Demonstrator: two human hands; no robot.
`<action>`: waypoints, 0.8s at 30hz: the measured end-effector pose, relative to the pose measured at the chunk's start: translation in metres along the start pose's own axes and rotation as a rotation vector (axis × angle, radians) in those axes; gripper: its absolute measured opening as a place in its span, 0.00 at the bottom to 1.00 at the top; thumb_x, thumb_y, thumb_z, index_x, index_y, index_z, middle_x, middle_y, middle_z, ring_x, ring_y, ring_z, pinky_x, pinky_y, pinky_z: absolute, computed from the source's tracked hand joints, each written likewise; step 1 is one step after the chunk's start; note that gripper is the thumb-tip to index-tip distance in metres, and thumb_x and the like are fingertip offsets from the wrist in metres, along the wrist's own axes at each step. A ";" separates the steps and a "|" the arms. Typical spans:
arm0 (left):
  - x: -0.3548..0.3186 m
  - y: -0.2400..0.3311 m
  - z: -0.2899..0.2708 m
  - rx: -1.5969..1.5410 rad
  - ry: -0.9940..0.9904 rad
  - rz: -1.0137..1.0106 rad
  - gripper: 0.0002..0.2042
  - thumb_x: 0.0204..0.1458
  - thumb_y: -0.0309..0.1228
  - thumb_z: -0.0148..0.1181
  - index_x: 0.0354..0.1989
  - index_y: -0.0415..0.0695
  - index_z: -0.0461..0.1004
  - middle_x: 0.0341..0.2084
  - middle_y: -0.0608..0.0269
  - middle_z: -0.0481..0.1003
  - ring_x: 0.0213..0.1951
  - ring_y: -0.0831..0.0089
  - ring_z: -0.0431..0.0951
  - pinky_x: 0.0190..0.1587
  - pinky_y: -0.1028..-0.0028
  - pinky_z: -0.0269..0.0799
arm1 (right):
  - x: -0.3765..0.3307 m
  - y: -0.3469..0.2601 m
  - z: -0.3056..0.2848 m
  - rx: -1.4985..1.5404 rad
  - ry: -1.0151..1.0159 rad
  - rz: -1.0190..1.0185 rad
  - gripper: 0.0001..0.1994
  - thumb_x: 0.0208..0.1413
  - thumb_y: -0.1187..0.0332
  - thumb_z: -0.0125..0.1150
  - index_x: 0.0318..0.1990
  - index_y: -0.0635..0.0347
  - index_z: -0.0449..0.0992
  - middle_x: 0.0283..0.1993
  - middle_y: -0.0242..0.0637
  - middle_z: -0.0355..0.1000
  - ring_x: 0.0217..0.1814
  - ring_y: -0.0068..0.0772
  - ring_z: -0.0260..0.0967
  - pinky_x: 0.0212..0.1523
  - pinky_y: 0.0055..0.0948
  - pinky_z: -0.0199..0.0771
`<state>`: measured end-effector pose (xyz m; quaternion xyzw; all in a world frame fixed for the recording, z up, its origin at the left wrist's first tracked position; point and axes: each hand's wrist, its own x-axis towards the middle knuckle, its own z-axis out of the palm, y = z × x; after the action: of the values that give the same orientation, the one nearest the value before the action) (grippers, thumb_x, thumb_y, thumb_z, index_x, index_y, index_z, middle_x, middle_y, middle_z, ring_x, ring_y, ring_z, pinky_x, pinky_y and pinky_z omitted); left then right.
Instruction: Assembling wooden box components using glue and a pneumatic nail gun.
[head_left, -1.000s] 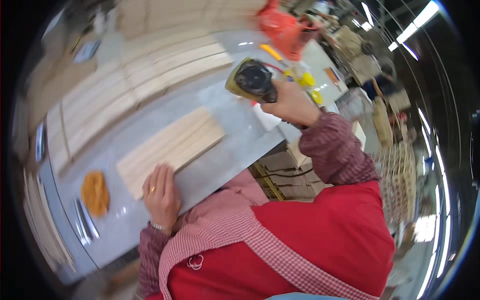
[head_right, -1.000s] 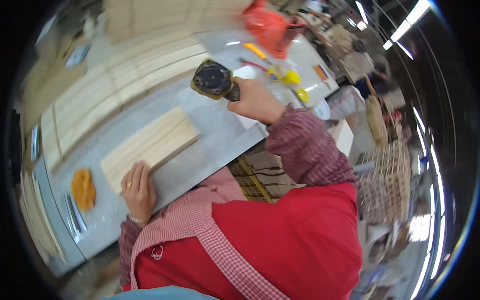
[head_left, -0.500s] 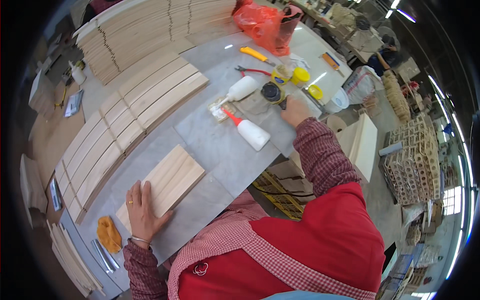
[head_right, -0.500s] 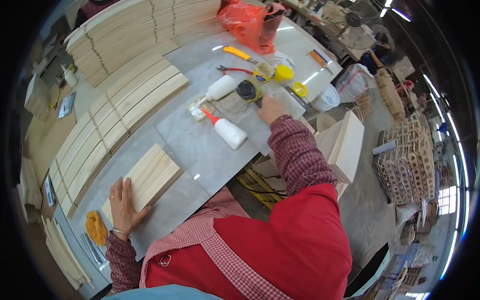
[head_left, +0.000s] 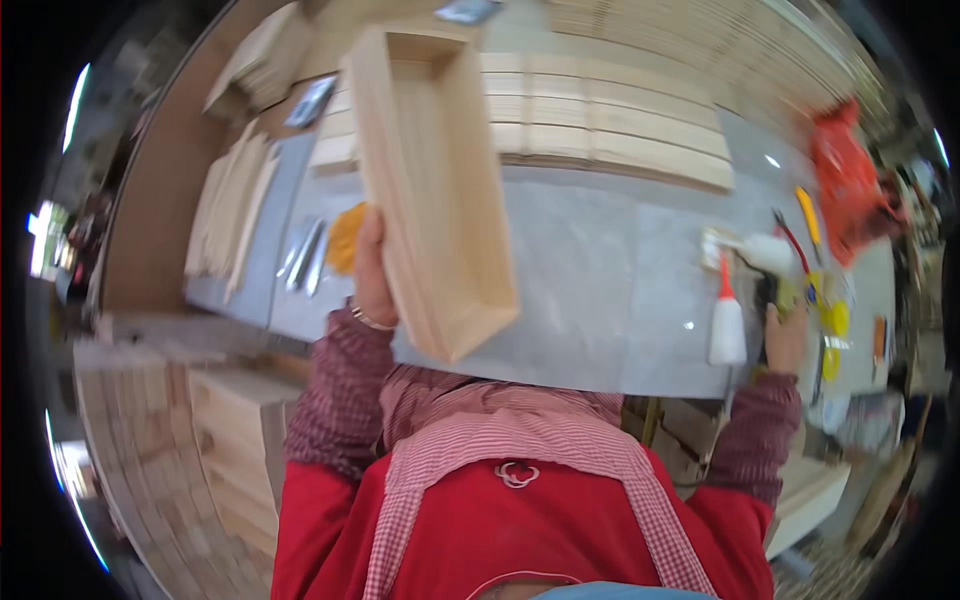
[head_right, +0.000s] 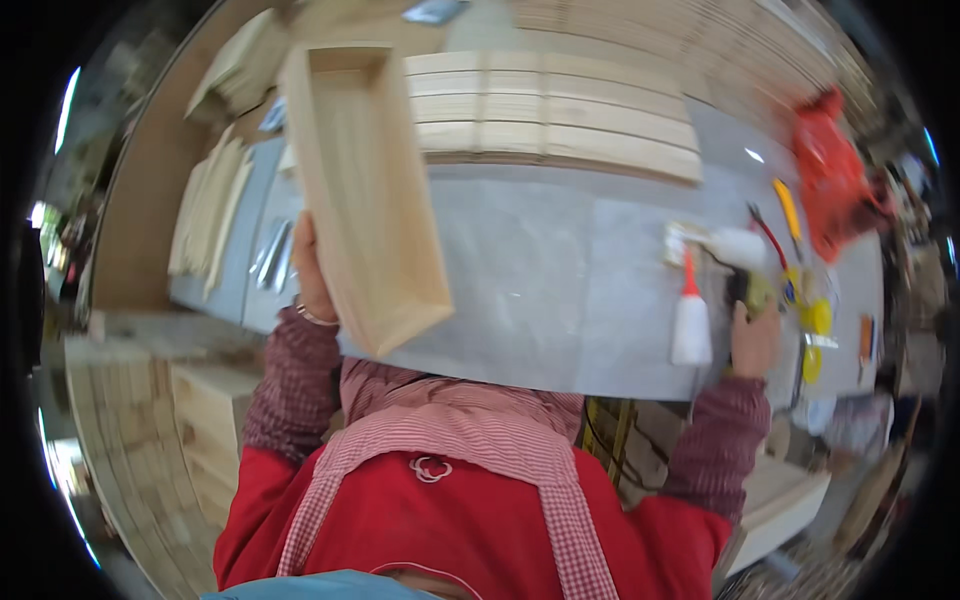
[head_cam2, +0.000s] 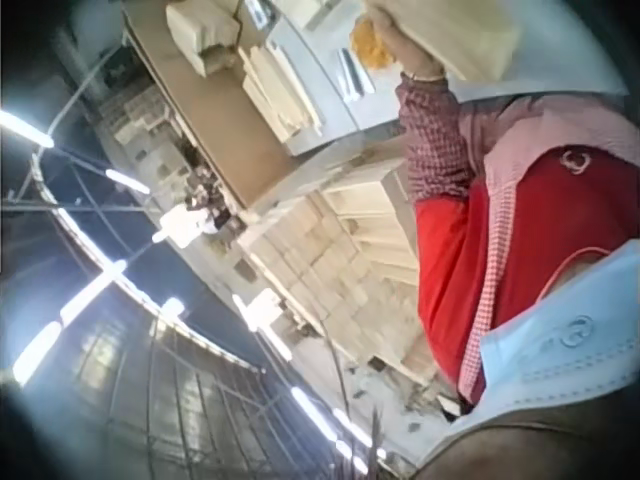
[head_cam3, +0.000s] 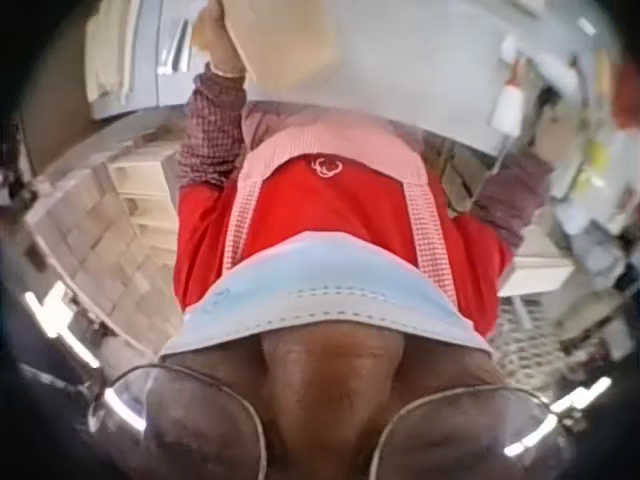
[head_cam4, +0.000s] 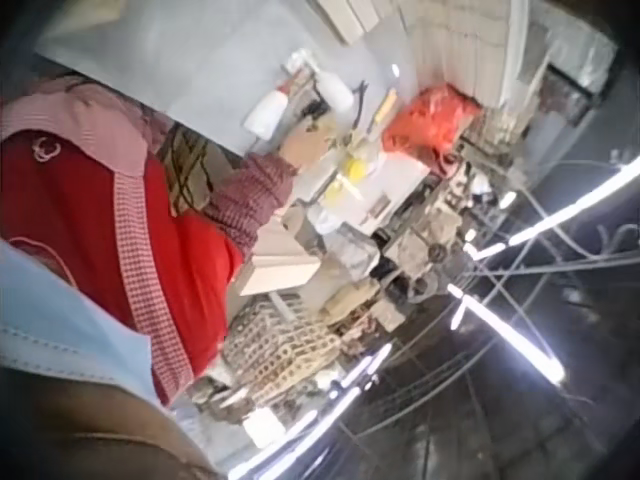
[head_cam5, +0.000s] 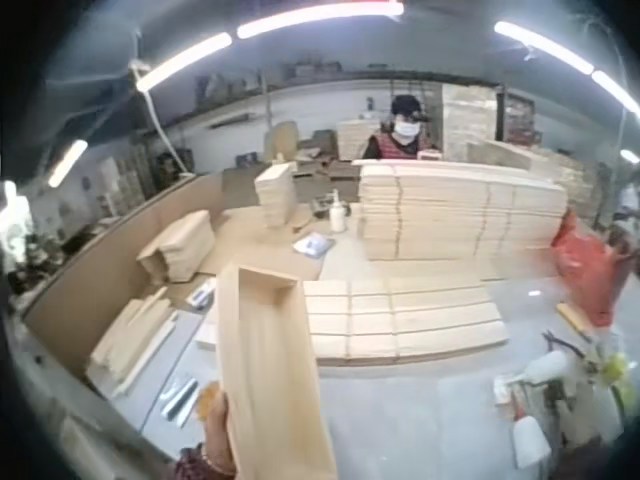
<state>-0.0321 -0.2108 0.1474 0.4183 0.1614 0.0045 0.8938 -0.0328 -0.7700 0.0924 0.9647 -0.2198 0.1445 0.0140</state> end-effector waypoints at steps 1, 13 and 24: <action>-0.001 -0.003 -0.008 -0.110 -0.203 0.106 0.22 0.57 0.48 0.47 0.51 0.42 0.69 0.40 0.63 0.75 0.37 0.77 0.73 0.41 0.77 0.70 | 0.007 -0.040 -0.030 0.265 -0.153 -0.034 0.28 0.51 0.61 0.59 0.58 0.63 0.62 0.45 0.47 0.71 0.41 0.41 0.70 0.42 0.32 0.71; -0.078 0.001 -0.033 -0.272 0.047 0.034 0.23 0.57 0.46 0.50 0.51 0.37 0.69 0.41 0.58 0.76 0.37 0.73 0.76 0.43 0.76 0.72 | -0.158 -0.340 -0.096 1.373 -1.163 -0.926 0.31 0.50 0.74 0.58 0.64 0.64 0.56 0.55 0.46 0.63 0.50 0.36 0.64 0.49 0.30 0.67; -0.174 0.012 -0.097 0.387 0.679 0.717 0.26 0.43 0.23 0.58 0.55 0.38 0.65 0.41 0.55 0.75 0.38 0.68 0.75 0.44 0.76 0.72 | -0.240 -0.387 -0.141 1.249 -1.073 -1.258 0.29 0.50 0.73 0.57 0.62 0.64 0.59 0.57 0.48 0.63 0.54 0.41 0.64 0.52 0.35 0.66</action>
<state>-0.2239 -0.1553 0.1476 0.5794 0.2867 0.4152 0.6401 -0.1128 -0.3068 0.1731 0.6783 0.4604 -0.2494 -0.5154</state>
